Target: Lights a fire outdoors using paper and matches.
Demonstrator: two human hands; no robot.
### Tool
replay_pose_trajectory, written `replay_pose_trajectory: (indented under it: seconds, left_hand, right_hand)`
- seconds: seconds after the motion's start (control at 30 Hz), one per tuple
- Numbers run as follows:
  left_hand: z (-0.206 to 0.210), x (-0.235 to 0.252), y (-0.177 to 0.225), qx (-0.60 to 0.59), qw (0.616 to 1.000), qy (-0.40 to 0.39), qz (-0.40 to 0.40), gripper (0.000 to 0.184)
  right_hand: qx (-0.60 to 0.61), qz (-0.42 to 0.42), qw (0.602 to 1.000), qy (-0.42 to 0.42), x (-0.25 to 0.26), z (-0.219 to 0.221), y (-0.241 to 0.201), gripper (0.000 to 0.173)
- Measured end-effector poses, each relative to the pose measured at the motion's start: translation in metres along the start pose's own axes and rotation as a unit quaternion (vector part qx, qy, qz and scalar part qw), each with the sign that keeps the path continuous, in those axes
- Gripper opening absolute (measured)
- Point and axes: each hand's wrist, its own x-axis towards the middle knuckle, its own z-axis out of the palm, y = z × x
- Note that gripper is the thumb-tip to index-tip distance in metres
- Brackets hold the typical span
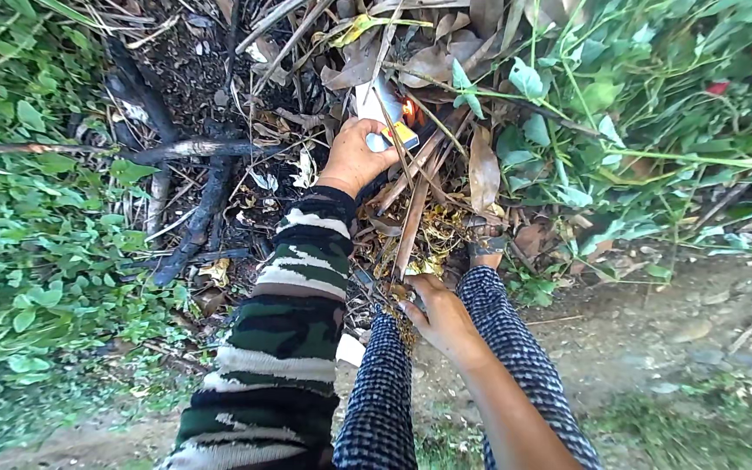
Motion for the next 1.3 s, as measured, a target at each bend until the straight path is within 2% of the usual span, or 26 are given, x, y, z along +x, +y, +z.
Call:
replay_pose_trajectory:
  seconds: [1.3]
  left_hand:
    - [-0.002, 0.011, -0.004, -0.022, 0.999, -0.026, 0.014, 0.055]
  right_hand:
    - [-0.042, -0.011, 0.999, -0.013, 0.002, 0.001, -0.01, 0.046]
